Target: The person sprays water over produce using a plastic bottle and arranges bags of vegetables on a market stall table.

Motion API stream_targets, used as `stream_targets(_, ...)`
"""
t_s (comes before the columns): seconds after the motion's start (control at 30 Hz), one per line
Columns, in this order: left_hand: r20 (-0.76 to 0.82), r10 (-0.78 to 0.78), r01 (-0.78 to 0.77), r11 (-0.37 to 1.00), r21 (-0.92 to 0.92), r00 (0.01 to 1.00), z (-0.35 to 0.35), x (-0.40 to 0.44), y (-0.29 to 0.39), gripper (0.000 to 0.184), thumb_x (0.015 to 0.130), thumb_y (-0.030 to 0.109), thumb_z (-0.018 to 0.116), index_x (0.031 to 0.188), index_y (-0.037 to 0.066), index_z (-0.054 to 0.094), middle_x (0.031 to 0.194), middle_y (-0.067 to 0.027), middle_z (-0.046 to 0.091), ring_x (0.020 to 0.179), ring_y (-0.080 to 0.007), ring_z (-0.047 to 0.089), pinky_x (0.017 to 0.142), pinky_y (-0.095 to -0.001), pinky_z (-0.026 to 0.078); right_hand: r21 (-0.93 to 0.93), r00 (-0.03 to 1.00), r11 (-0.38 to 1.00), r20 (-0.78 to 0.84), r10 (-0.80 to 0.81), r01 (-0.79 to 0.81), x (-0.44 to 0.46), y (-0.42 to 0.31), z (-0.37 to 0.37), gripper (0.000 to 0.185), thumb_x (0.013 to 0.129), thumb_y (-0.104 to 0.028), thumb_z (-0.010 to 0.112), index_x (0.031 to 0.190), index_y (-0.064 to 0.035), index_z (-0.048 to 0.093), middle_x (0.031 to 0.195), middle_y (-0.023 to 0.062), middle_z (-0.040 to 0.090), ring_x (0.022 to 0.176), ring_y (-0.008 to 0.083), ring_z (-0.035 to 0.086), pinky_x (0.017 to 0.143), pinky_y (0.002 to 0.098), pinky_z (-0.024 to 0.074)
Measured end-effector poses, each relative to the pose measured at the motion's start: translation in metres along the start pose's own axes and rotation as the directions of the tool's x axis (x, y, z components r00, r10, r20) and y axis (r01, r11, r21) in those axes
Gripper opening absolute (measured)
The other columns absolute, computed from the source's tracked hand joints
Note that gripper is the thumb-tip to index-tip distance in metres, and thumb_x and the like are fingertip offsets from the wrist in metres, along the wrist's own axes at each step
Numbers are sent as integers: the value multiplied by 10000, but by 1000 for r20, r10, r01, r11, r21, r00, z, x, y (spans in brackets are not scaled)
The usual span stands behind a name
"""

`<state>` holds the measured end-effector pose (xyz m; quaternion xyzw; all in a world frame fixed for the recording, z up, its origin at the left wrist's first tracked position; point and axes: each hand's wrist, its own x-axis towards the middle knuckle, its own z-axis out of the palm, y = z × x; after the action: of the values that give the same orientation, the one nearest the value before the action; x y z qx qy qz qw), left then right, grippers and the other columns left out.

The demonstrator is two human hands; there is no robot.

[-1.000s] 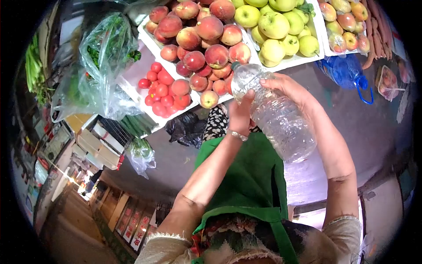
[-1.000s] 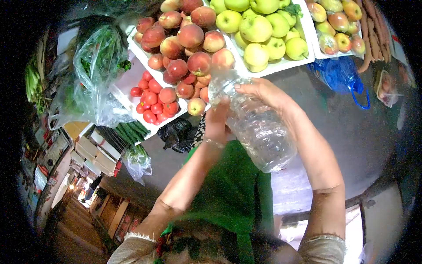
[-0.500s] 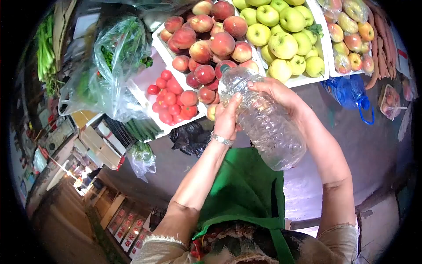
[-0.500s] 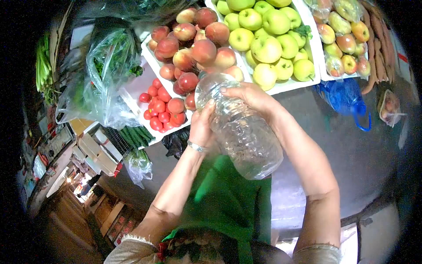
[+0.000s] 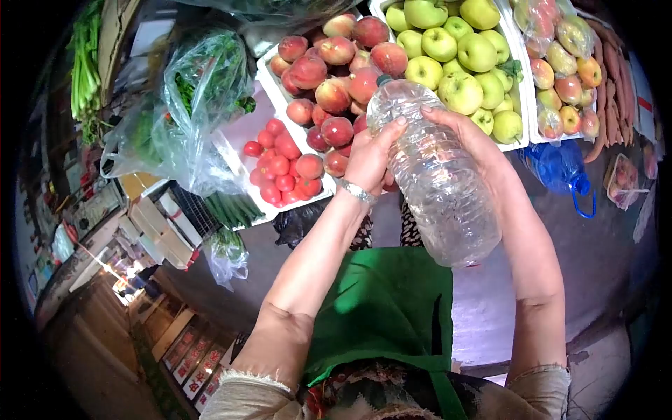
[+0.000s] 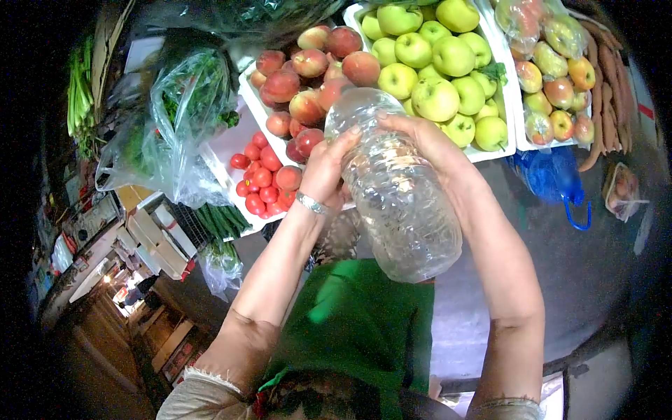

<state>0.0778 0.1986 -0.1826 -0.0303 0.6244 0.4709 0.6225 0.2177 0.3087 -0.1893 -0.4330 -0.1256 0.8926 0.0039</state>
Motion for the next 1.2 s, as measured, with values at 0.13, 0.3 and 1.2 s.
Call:
stream_targets(0.13, 21, -131, 127, 982, 138, 991, -5, 2, 8, 306, 906, 232, 578, 1074, -23, 575, 933, -108, 651, 777, -177, 653, 643, -298, 549, 20, 1000, 1000, -16, 13, -13, 2, -4, 5, 271, 886, -243, 598, 1021, -9, 590, 860, 82, 660, 703, 150, 649, 625, 276, 543)
stream_targets(0.3, -41, 50, -55, 991, -125, 998, -14, -4, -5, 329, 913, 258, 576, 1103, -11, 567, 949, -82, 647, 783, -156, 637, 656, -288, 528, -80, 999, 997, 46, -1, 5, 15, -3, 19, 291, 867, -243, 631, 1033, -6, 595, 875, 81, 665, 707, 145, 644, 643, 276, 534)
stream_targets(1.2, -19, -200, 190, 890, 415, 980, -234, -84, 43, 280, 868, 312, 635, 990, 60, 618, 691, 34, 598, 419, -16, 432, 339, -188, 261, 222, 980, 956, -101, -173, 192, 56, 208, 175, 387, 872, -306, 647, 1099, -14, 534, 921, 38, 593, 788, 118, 569, 644, 264, 490)
